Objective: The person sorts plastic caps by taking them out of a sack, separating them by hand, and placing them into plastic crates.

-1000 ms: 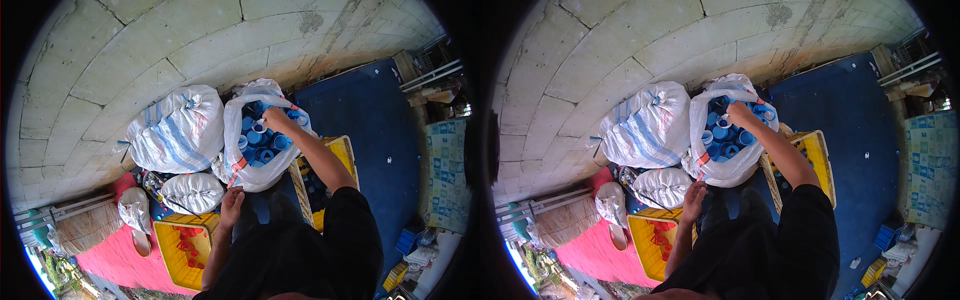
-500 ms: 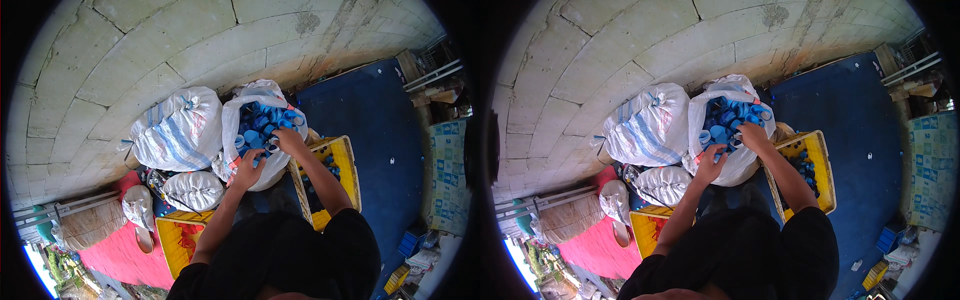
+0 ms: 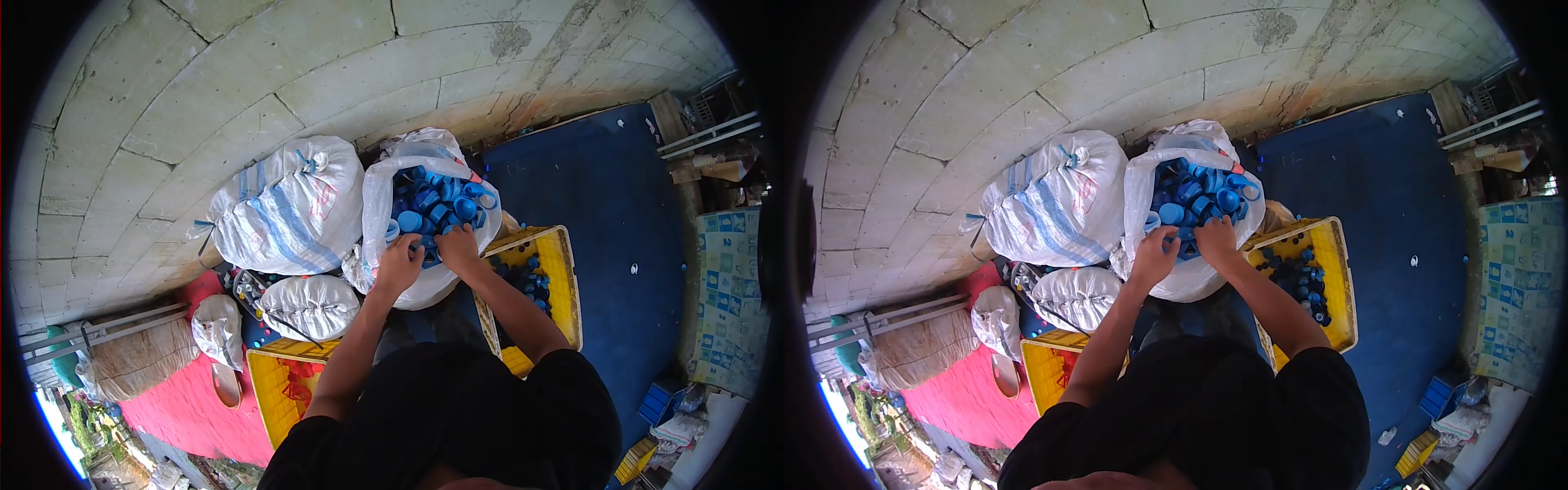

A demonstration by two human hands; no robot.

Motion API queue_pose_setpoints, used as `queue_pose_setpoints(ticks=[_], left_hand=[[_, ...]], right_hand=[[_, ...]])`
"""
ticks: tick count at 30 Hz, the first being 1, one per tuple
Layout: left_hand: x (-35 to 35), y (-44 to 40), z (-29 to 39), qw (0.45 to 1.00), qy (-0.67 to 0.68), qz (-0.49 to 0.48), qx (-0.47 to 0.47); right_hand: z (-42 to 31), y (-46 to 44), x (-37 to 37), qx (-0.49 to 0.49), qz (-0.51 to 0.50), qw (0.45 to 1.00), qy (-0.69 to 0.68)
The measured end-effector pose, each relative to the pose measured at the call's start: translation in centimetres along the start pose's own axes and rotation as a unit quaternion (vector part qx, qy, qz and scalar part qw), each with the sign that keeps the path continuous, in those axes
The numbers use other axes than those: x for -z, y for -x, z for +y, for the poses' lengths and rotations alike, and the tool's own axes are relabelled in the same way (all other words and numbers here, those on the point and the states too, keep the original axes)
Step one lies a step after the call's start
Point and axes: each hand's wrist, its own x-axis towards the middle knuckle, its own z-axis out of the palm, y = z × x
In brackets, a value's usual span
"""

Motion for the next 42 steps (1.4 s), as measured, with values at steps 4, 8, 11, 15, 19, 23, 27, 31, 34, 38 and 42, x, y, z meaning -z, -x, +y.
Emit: queue_pose_setpoints(ticks=[4,8,11,15,19,23,27,31,34,38,42], left_hand=[[0.0,-8.3,-1.2,0.987,-0.119,0.047,-0.099],[-0.9,-13.9,-4.6,0.950,-0.309,-0.022,-0.044],[-1.4,-14.7,-6.7,0.891,-0.430,-0.128,0.066],[-0.5,-13.9,-7.5,0.876,-0.455,-0.136,0.085],[-0.8,-13.6,-8.4,0.878,-0.459,-0.134,0.015],[0.0,-13.3,-6.9,0.853,-0.495,-0.166,-0.023],[0.1,-13.5,-9.2,0.852,-0.490,-0.172,-0.072],[0.5,-12.5,-9.1,0.867,-0.459,-0.175,-0.091],[1.0,-12.2,-8.4,0.879,-0.437,-0.187,-0.044],[1.2,-11.8,-8.3,0.852,-0.471,-0.227,-0.023],[1.6,-11.6,-8.9,0.873,-0.435,-0.221,-0.025]], right_hand=[[-0.4,1.4,0.0,-0.047,0.027,0.995,-0.080],[-0.7,3.7,1.7,-0.116,0.067,0.966,-0.222],[-0.3,4.8,1.7,-0.113,0.119,0.937,-0.309],[-0.7,5.9,1.9,-0.124,0.169,0.896,-0.391],[-0.3,7.1,1.9,-0.120,0.188,0.877,-0.426],[-0.2,7.9,2.9,-0.151,0.146,0.851,-0.481],[0.1,7.6,3.6,-0.205,0.111,0.809,-0.539],[0.1,7.2,4.1,-0.207,0.117,0.767,-0.595],[-0.3,6.8,4.1,-0.205,0.115,0.761,-0.604],[-1.3,6.9,4.6,-0.204,0.104,0.754,-0.616],[-2.0,7.2,3.9,-0.204,0.095,0.751,-0.621]])
